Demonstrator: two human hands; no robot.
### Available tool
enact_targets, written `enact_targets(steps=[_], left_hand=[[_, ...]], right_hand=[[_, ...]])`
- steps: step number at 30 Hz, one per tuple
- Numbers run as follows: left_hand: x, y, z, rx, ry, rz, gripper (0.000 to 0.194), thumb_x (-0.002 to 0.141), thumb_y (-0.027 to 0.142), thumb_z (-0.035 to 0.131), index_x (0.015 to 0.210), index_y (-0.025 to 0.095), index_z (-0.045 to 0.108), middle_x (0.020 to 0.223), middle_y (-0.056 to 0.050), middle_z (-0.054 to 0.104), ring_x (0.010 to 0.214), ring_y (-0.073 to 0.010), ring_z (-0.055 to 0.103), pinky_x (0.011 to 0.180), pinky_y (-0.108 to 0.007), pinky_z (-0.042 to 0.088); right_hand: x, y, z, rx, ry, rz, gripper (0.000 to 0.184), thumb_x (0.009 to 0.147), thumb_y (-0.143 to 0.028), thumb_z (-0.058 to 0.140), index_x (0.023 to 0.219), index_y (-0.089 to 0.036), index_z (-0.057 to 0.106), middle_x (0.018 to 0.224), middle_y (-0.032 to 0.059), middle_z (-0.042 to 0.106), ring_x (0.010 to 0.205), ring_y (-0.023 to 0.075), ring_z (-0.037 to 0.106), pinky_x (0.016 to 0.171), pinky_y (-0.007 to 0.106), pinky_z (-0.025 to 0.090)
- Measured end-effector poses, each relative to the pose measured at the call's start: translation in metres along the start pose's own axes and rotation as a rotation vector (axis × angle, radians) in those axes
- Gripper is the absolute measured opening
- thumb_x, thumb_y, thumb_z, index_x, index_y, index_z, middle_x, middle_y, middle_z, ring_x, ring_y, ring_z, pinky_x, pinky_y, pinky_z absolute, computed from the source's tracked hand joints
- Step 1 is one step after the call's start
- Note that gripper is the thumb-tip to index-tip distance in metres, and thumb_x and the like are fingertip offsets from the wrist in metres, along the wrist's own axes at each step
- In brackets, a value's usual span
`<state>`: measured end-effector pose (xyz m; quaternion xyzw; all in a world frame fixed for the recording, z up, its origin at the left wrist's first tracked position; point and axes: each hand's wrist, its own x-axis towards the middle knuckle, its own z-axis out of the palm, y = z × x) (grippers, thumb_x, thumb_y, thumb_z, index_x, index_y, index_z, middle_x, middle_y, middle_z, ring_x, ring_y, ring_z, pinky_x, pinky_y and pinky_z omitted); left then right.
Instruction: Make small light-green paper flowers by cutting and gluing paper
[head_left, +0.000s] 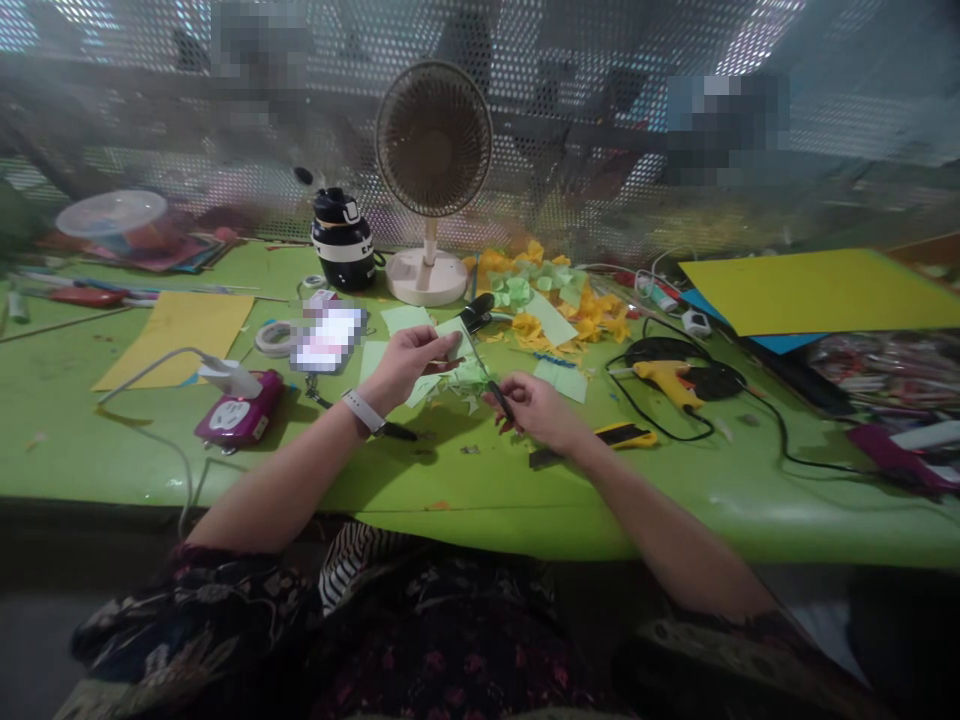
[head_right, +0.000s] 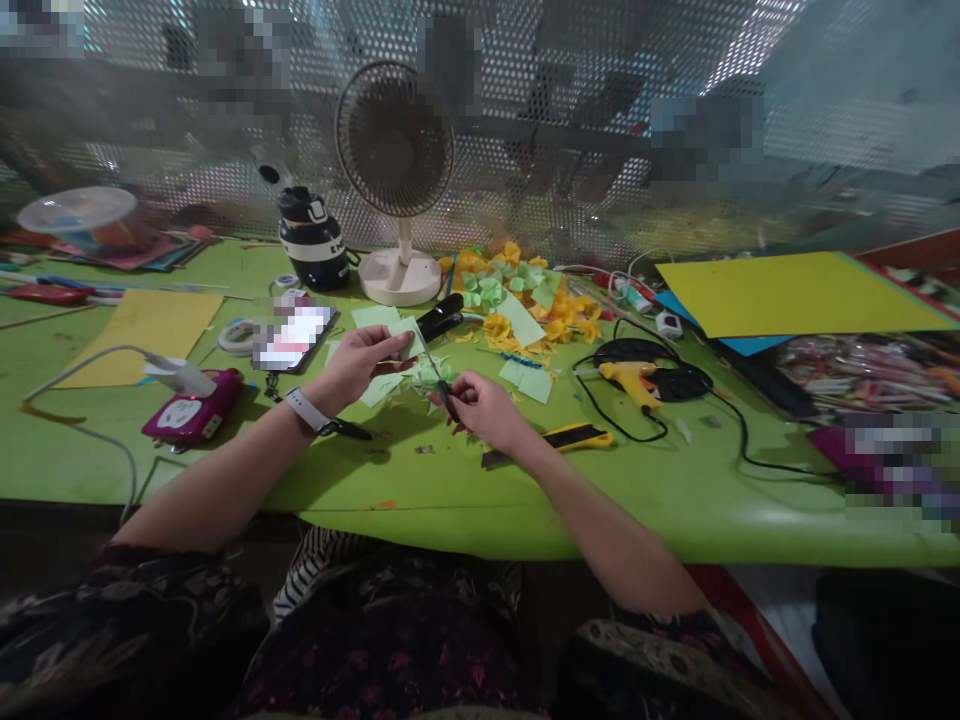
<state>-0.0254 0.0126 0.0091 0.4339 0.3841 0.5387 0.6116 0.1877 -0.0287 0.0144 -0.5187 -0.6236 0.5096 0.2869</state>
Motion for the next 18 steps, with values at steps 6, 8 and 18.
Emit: enact_targets(steps=[6,8,18], left_hand=[[0.0004,-0.0010,-0.0002,0.013,0.006,0.005,0.040,0.068,0.036,0.089,0.061,0.014,0.056,0.062,0.002,0.060,0.062,-0.0084,0.062,0.080,-0.031,0.061],[0.0001,-0.0009,-0.0005,0.014,-0.001,0.011,0.039,0.068,0.036,0.089,0.061,0.014,0.057,0.062,0.002,0.060,0.062,-0.0085,0.062,0.079,-0.030,0.061],[-0.0032,-0.0012,0.0042,0.023,-0.013,-0.004,0.041,0.069,0.035,0.088,0.061,0.014,0.055,0.062,0.002,0.058,0.065,-0.0092,0.063,0.080,-0.032,0.061]], right_hand=[[-0.0007,-0.0017,0.0007,0.018,-0.005,-0.021,0.052,0.067,-0.062,0.082,0.075,-0.020,0.051,0.062,-0.0041,0.062,0.052,0.0098,0.060,0.048,0.022,0.053],[-0.0005,-0.0020,0.0009,0.033,0.002,-0.032,0.052,0.066,-0.061,0.083,0.073,-0.020,0.051,0.060,-0.0044,0.061,0.052,0.0099,0.060,0.049,0.023,0.054],[-0.0010,-0.0033,0.0002,0.018,0.011,-0.005,0.051,0.068,-0.061,0.082,0.076,-0.020,0.052,0.063,-0.0027,0.064,0.052,0.0107,0.062,0.046,0.022,0.051]])
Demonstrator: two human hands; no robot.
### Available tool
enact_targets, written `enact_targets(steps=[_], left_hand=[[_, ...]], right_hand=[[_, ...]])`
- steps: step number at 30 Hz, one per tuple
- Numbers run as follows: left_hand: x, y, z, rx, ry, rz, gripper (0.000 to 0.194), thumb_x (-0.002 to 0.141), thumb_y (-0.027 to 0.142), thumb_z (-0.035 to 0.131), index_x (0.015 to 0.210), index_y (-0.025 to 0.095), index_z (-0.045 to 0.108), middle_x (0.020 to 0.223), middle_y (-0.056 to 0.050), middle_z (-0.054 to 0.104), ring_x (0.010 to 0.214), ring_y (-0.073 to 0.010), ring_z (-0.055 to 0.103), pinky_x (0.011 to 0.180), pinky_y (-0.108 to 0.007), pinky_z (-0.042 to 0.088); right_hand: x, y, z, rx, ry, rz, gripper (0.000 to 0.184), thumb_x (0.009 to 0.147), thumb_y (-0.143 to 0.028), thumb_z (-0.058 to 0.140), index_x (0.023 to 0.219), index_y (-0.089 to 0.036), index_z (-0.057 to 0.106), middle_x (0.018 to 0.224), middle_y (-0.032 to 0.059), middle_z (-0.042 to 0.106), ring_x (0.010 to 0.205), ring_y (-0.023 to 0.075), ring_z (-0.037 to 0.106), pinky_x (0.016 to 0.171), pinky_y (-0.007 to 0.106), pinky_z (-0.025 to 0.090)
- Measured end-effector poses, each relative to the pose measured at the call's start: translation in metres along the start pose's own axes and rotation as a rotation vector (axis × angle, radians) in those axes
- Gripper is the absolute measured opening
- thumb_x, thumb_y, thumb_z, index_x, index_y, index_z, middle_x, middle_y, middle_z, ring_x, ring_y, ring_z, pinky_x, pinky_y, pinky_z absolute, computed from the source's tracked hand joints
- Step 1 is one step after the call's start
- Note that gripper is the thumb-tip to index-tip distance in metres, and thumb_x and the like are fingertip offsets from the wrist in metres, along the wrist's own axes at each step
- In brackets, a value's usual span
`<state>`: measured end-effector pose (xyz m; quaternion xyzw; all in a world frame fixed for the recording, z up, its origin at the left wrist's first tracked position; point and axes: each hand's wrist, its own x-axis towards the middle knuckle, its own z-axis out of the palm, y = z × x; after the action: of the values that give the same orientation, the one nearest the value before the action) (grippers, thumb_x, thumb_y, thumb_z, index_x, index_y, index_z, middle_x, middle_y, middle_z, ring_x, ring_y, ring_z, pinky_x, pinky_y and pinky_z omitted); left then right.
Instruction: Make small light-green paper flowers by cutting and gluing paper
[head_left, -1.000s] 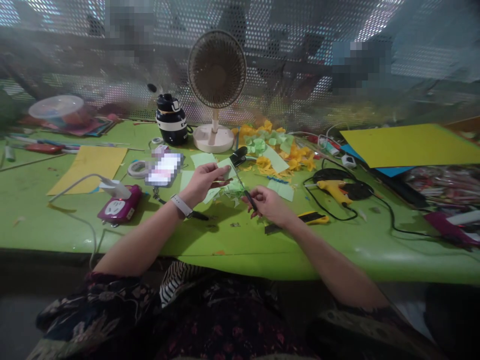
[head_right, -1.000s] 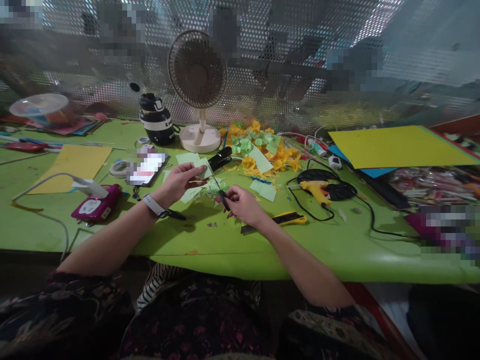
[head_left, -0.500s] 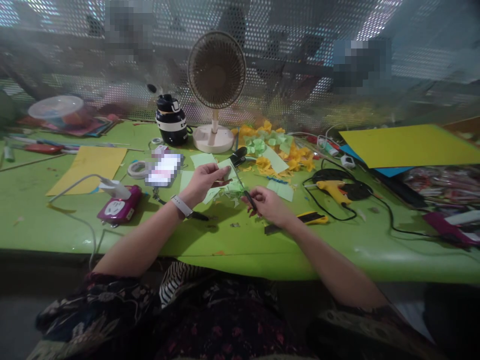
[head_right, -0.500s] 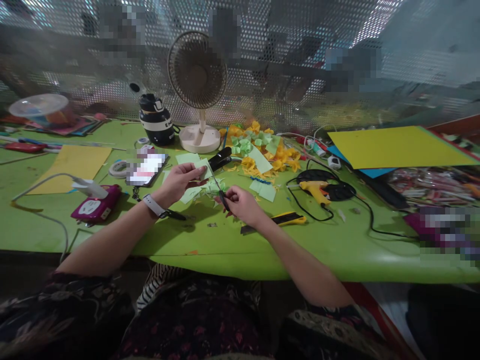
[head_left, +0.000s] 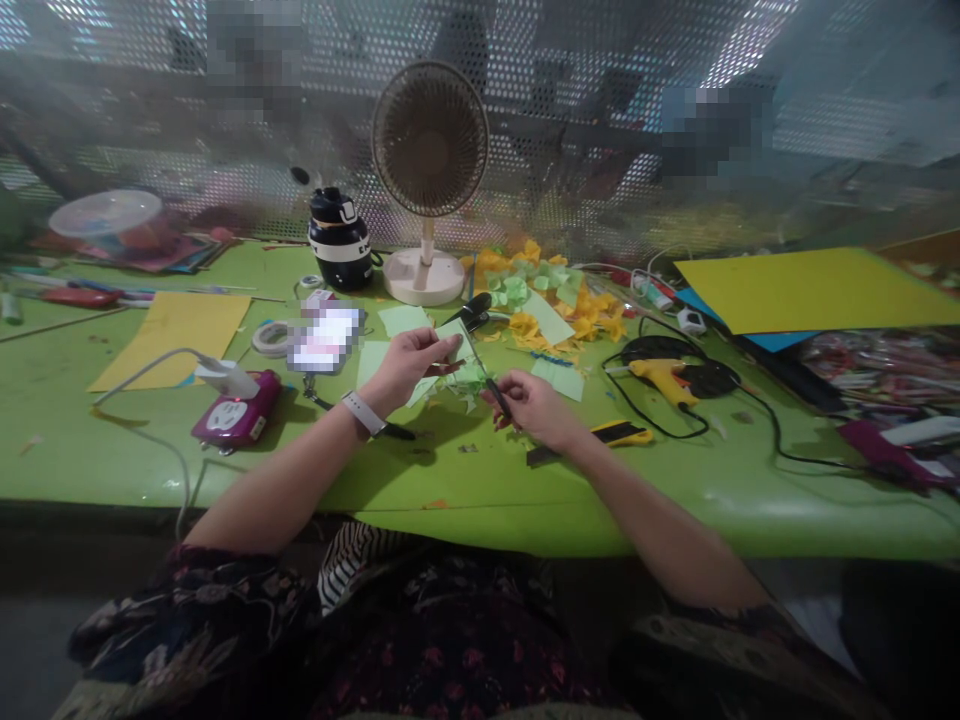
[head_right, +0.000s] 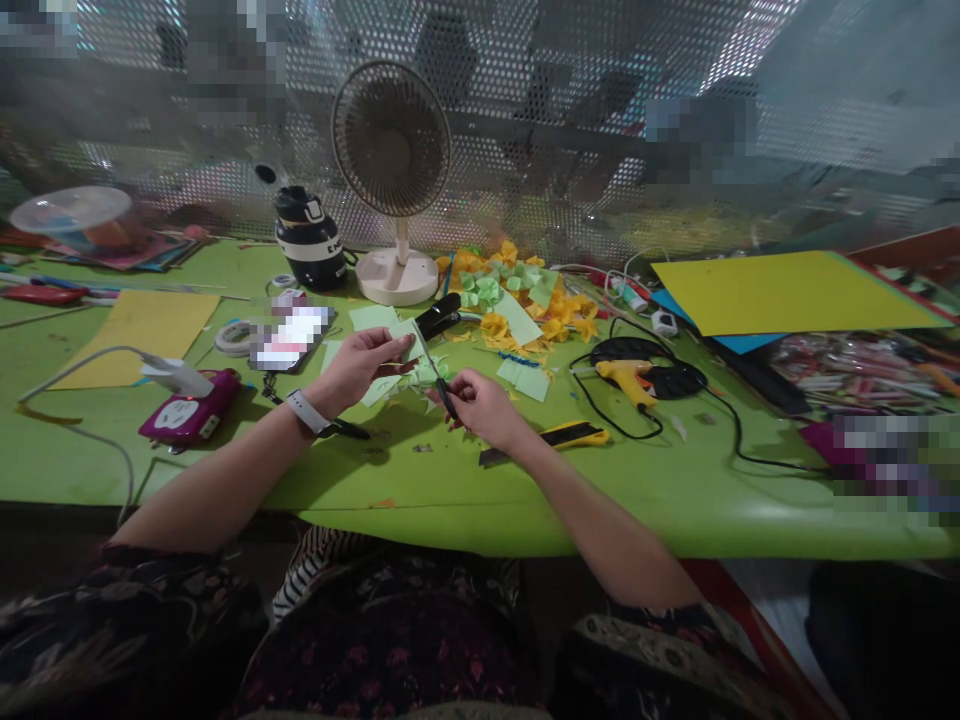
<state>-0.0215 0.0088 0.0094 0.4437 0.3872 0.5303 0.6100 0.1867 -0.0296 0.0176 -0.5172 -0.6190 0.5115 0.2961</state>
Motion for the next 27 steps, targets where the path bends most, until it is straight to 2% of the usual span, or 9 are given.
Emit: enact_targets(steps=[7,14,20,27], left_hand=[[0.0001,-0.0031,-0.0010,-0.010,-0.007,0.003,0.041,0.068,0.037,0.089,0.062,0.013,0.055,0.064,0.002,0.059,0.065,-0.0091,0.062,0.079,-0.031,0.061],[0.0002,-0.0025,-0.0003,-0.004,-0.023,0.003,0.041,0.068,0.038,0.089,0.063,0.014,0.056,0.065,0.001,0.061,0.065,-0.0092,0.063,0.078,-0.031,0.061],[0.0012,-0.0036,-0.0003,-0.002,-0.008,-0.007,0.041,0.070,0.034,0.088,0.060,0.014,0.053,0.063,0.001,0.060,0.063,-0.0088,0.063,0.079,-0.032,0.061],[-0.0002,-0.0053,0.0004,0.000,-0.030,-0.005,0.040,0.069,0.035,0.088,0.061,0.013,0.055,0.063,0.001,0.060,0.064,-0.0089,0.062,0.079,-0.032,0.061]], right_hand=[[0.0022,0.0040,0.0003,0.035,-0.007,-0.037,0.053,0.065,-0.063,0.082,0.074,-0.020,0.052,0.060,-0.0048,0.061,0.053,0.0101,0.061,0.052,0.024,0.056],[0.0014,0.0038,0.0007,0.000,0.005,-0.005,0.052,0.068,-0.062,0.081,0.077,-0.020,0.053,0.061,-0.0027,0.064,0.050,0.0113,0.062,0.040,0.020,0.044],[0.0007,0.0011,0.0002,0.008,-0.002,-0.033,0.051,0.067,-0.061,0.083,0.074,-0.021,0.052,0.060,-0.0034,0.063,0.053,0.0116,0.062,0.051,0.025,0.056],[0.0015,0.0011,0.0007,-0.002,0.013,-0.017,0.051,0.068,-0.060,0.082,0.076,-0.020,0.052,0.060,-0.0032,0.063,0.051,0.0104,0.060,0.048,0.022,0.051]])
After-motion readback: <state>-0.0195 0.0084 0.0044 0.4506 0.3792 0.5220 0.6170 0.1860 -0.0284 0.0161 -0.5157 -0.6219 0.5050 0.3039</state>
